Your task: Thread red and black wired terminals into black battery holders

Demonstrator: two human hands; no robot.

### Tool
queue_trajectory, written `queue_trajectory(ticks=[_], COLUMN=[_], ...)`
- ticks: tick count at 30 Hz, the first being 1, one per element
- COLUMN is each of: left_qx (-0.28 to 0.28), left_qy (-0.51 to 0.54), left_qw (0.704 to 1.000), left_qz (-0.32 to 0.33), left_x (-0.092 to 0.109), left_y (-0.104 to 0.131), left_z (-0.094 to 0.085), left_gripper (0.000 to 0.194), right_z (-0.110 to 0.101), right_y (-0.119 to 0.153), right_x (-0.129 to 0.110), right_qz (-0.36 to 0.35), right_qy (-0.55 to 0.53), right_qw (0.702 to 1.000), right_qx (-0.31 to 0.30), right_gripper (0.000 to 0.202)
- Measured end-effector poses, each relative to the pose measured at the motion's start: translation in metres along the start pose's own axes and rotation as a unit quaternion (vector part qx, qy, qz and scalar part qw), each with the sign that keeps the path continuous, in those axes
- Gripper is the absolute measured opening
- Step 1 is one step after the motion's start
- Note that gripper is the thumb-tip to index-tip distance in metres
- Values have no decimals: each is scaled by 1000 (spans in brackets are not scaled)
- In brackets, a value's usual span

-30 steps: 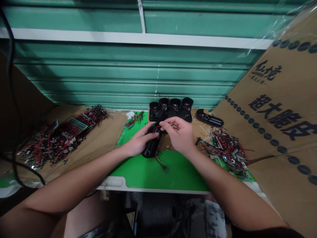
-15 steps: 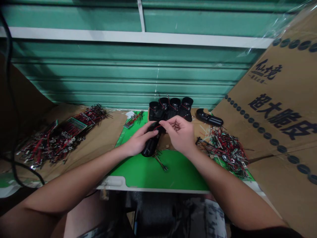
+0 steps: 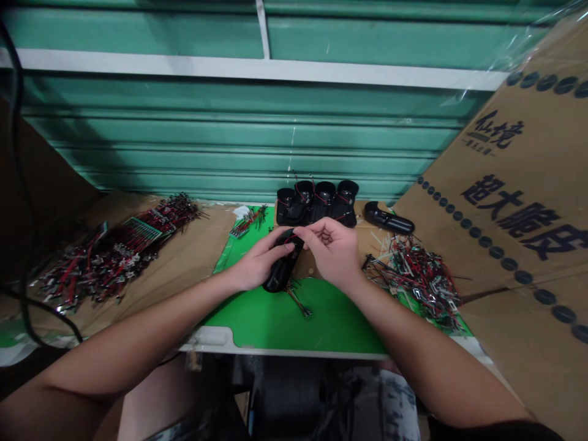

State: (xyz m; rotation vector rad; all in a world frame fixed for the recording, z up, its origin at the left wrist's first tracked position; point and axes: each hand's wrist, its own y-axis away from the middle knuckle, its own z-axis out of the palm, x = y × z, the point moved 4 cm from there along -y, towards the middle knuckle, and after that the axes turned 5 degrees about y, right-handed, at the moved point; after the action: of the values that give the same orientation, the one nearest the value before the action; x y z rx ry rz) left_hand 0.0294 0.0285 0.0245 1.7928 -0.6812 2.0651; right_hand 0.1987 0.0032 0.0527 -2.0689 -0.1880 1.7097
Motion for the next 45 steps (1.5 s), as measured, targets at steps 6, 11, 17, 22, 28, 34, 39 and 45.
queue_trajectory(ticks=[6, 11, 17, 22, 28, 34, 39, 45], left_qx=[1, 6, 54, 72, 83, 98, 125, 131], left_qy=[8, 23, 67, 61, 29, 45, 30, 115], left_qw=[1000, 1000, 996, 995, 996, 994, 992, 983], left_qz=[-4, -2, -29, -28, -31, -33, -20, -48], left_x=[-1, -2, -3, -5, -5, -4, -3, -7], left_y=[0, -2, -3, -4, -6, -6, -9, -10], left_z=[-1, -1, -2, -4, -10, -11, -16, -16], left_gripper=[37, 33, 26, 26, 23, 26, 24, 34], right_z=[1, -1, -5, -6, -2, 5, 8, 12], right_y=[1, 2, 1, 2, 2, 5, 8, 14], right_x=[0, 3, -8, -11, -9, -2, -1, 3], right_qz=[-5, -44, -177, -213, -260, -246, -199, -136], right_qy=[5, 52, 202, 265, 307, 331, 354, 374], right_qw=[1000, 998, 963, 940, 913, 900, 891, 877], right_qx=[0, -3, -30, -31, -69, -138, -202, -268], right_gripper=[39, 30, 13, 10, 18, 28, 53, 114])
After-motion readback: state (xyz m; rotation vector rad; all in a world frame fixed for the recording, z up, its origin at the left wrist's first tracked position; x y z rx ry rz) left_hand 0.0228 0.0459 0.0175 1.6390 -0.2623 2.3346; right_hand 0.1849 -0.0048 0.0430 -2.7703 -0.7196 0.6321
